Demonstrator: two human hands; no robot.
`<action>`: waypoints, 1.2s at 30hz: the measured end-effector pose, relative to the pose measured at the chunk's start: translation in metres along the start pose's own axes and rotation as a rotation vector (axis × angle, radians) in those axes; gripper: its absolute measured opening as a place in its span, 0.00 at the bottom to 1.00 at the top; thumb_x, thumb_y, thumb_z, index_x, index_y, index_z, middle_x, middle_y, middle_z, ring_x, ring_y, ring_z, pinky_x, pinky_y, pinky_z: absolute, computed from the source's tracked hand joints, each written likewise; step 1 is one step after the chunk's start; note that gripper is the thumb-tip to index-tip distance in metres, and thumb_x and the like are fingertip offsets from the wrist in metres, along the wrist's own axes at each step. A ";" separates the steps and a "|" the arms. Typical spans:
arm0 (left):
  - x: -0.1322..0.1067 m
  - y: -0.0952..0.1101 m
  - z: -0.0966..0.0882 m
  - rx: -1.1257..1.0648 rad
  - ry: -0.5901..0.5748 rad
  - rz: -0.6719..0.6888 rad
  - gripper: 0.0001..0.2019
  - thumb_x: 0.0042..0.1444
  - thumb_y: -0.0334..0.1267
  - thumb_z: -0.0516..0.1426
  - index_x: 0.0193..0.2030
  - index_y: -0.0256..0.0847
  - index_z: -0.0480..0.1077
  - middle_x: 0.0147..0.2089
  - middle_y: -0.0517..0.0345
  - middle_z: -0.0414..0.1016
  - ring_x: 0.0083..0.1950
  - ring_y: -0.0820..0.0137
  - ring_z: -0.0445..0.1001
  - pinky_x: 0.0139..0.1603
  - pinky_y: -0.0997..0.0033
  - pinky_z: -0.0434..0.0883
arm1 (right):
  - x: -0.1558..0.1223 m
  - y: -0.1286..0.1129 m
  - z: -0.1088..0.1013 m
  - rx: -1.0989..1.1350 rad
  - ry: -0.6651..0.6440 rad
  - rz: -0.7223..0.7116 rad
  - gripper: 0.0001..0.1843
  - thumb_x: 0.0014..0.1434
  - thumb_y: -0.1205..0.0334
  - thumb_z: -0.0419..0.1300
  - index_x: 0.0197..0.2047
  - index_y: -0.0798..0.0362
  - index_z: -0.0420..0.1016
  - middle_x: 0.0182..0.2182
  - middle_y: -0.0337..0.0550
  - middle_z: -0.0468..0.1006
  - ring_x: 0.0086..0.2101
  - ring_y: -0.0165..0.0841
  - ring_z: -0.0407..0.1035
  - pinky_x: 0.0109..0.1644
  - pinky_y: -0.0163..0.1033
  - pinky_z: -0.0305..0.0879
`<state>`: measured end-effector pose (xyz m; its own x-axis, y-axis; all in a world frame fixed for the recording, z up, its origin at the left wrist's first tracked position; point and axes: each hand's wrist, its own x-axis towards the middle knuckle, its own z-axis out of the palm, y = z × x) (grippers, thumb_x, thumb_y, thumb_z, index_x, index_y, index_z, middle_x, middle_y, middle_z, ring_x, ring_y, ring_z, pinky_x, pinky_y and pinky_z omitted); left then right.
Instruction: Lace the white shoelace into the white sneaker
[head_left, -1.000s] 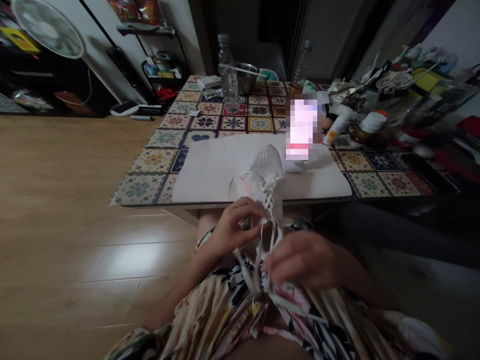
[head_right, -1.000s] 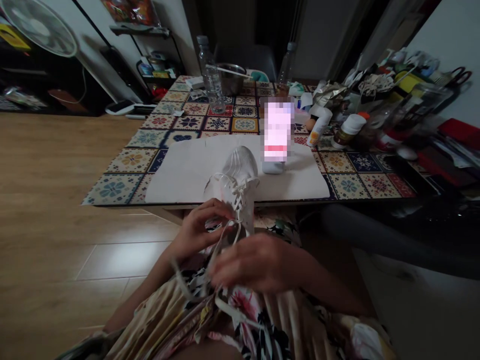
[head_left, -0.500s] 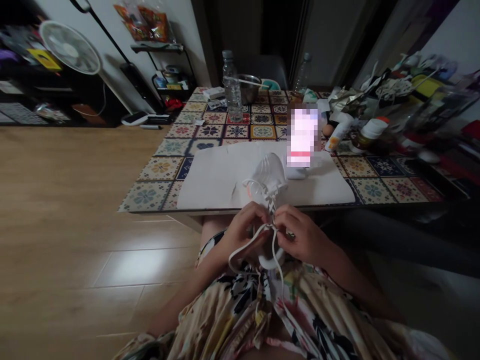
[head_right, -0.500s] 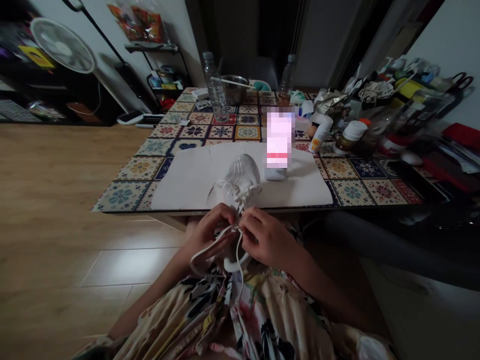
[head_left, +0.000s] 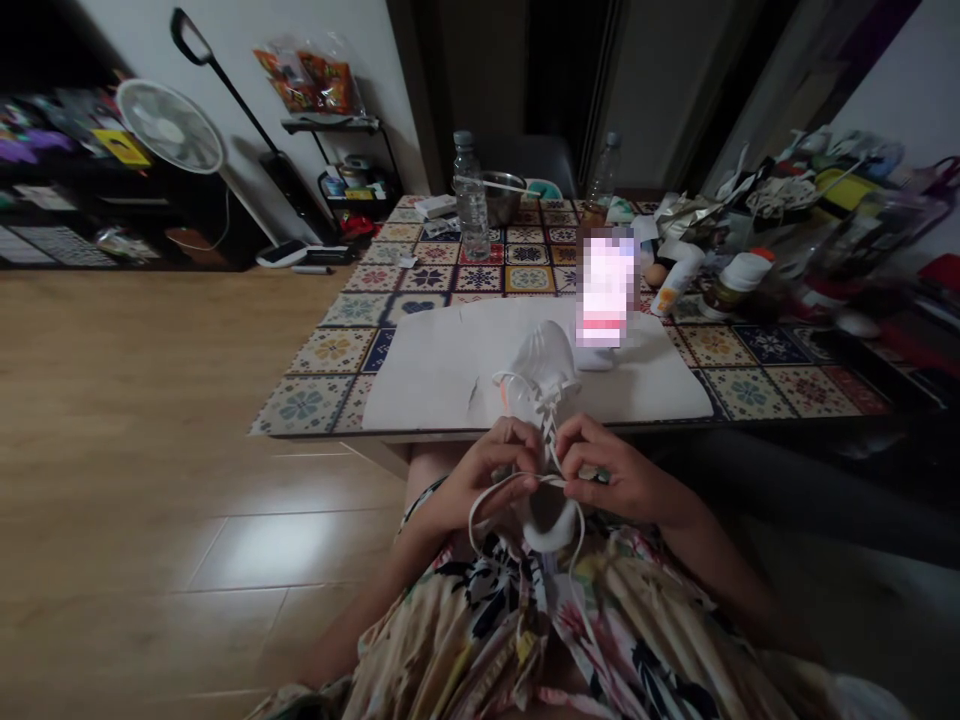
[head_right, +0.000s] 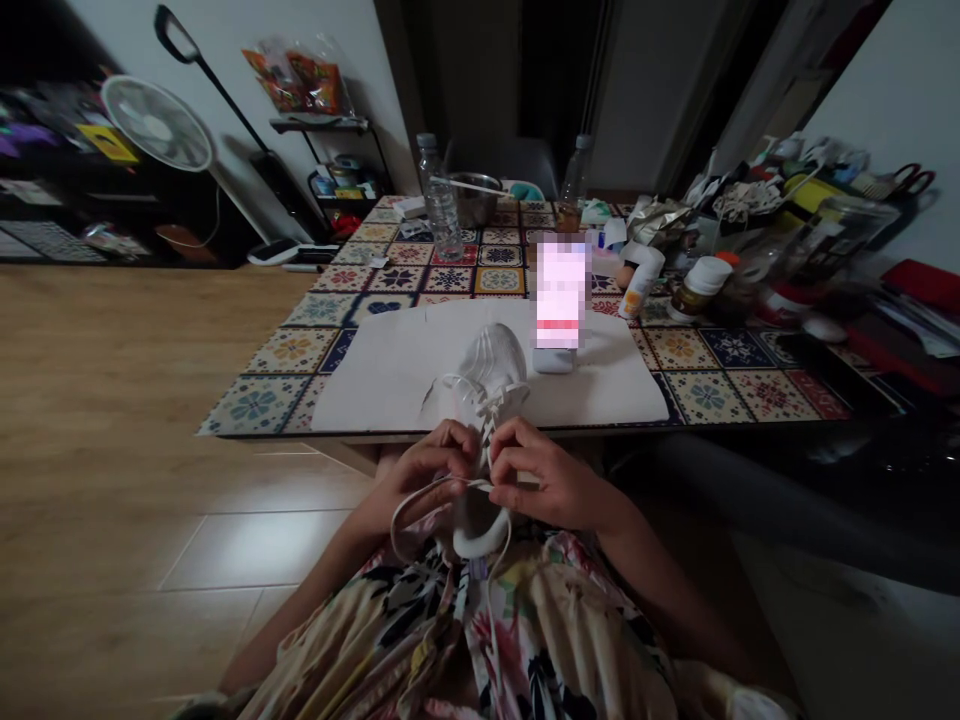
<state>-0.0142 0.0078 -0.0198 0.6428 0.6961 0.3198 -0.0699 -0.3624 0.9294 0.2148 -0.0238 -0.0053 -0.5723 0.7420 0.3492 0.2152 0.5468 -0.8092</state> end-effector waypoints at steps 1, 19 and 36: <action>-0.002 -0.002 -0.002 -0.048 0.009 -0.012 0.19 0.59 0.52 0.61 0.27 0.38 0.72 0.39 0.50 0.67 0.44 0.63 0.67 0.47 0.63 0.67 | -0.002 0.002 -0.002 0.065 0.008 -0.010 0.14 0.66 0.52 0.58 0.33 0.51 0.70 0.40 0.43 0.67 0.43 0.34 0.66 0.53 0.42 0.66; -0.022 0.021 -0.006 -0.424 0.247 0.166 0.08 0.55 0.43 0.67 0.27 0.46 0.78 0.20 0.62 0.65 0.21 0.75 0.64 0.22 0.75 0.65 | -0.006 -0.015 -0.008 0.467 0.855 -0.006 0.09 0.63 0.53 0.62 0.34 0.46 0.69 0.18 0.29 0.57 0.17 0.26 0.48 0.20 0.32 0.49; -0.002 0.020 0.015 0.058 0.234 0.213 0.08 0.57 0.38 0.66 0.30 0.38 0.77 0.29 0.54 0.79 0.32 0.72 0.77 0.35 0.77 0.73 | 0.006 -0.028 0.026 -0.268 0.312 -0.187 0.10 0.68 0.65 0.52 0.34 0.51 0.69 0.26 0.38 0.74 0.27 0.29 0.69 0.33 0.34 0.63</action>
<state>-0.0055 -0.0102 -0.0051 0.4253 0.7218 0.5460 -0.1365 -0.5452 0.8271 0.1844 -0.0451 0.0072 -0.3636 0.6801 0.6366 0.3520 0.7331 -0.5820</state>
